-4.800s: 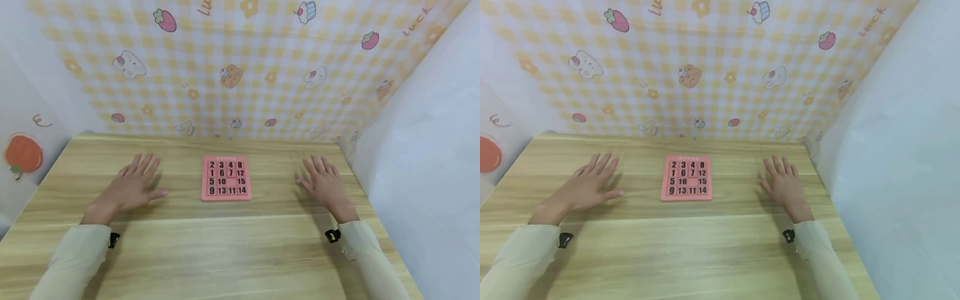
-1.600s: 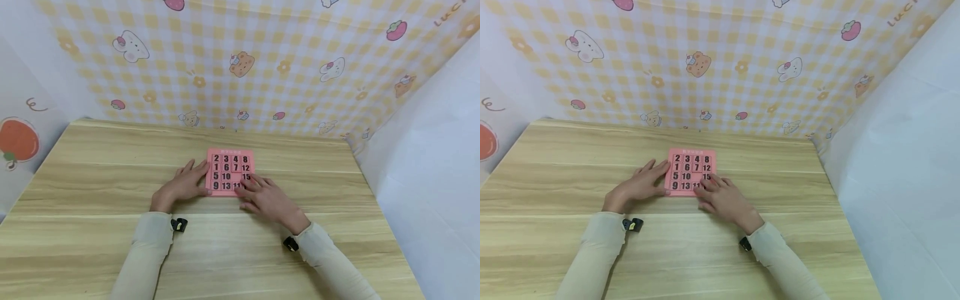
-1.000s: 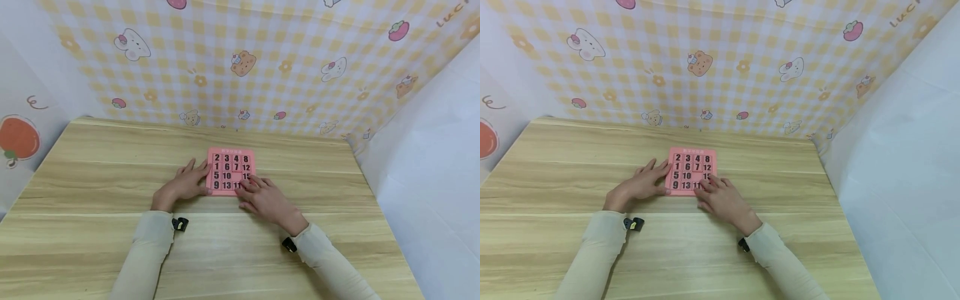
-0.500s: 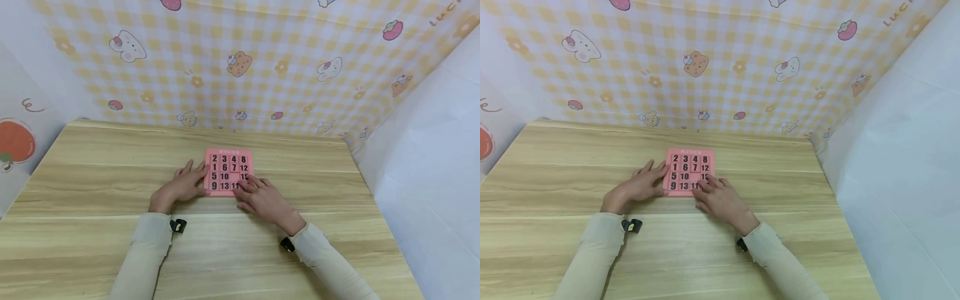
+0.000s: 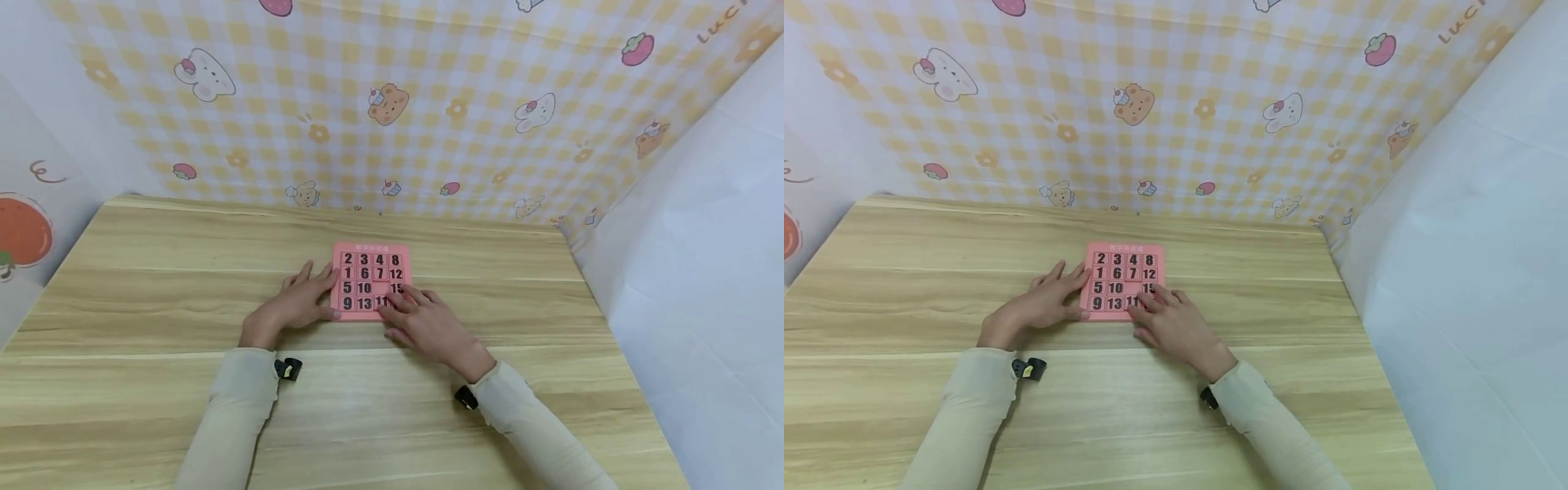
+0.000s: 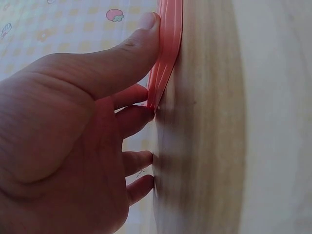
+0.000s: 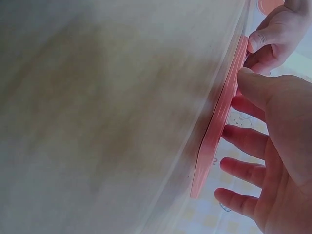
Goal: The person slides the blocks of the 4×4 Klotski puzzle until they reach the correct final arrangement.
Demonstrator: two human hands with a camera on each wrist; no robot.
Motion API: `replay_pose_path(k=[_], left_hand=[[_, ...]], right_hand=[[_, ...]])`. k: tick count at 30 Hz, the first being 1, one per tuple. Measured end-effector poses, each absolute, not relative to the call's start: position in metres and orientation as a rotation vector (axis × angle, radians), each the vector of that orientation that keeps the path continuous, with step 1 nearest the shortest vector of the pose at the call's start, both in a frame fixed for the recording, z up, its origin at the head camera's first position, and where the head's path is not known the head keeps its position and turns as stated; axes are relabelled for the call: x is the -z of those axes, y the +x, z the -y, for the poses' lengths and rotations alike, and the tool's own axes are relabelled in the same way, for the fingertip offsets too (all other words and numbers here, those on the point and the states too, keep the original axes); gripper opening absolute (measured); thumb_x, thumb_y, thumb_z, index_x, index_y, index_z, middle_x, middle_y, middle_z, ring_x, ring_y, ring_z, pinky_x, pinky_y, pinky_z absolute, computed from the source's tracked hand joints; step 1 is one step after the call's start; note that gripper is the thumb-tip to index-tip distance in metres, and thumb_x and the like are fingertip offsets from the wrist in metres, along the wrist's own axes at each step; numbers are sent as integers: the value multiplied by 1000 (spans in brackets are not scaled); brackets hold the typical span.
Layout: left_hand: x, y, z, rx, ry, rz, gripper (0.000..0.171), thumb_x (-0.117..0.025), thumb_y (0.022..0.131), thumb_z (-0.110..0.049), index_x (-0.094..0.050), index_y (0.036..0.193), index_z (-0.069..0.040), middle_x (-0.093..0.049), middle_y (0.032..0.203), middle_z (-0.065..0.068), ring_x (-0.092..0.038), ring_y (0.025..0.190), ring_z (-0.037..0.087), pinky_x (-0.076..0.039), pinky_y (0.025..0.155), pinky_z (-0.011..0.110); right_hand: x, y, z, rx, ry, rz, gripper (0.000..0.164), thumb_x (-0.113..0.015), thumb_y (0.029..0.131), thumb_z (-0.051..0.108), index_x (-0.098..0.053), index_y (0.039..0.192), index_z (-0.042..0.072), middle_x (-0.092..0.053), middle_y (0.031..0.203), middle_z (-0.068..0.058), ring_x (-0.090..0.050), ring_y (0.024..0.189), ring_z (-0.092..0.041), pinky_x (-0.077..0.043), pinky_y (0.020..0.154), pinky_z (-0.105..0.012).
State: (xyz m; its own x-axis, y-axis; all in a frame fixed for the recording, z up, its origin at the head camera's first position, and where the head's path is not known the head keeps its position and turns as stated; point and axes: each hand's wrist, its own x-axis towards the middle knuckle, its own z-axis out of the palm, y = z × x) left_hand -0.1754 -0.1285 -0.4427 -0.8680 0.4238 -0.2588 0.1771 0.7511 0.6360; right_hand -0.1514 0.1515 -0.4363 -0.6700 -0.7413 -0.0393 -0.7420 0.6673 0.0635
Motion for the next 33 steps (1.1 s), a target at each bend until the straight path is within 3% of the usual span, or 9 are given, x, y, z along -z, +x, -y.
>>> replay_pose_path(k=[33], left_hand=[[440, -176, 128, -885, 466, -2549, 83, -70, 91, -27, -22, 156, -5, -9, 164, 18, 12, 149, 47, 3, 118, 61]], right_hand=[[433, -162, -145, -89, -1160, -2842, 50, -46, 103, 47, -50, 147, 24, -45, 154, -6, -38, 143, -36, -37, 111, -56]])
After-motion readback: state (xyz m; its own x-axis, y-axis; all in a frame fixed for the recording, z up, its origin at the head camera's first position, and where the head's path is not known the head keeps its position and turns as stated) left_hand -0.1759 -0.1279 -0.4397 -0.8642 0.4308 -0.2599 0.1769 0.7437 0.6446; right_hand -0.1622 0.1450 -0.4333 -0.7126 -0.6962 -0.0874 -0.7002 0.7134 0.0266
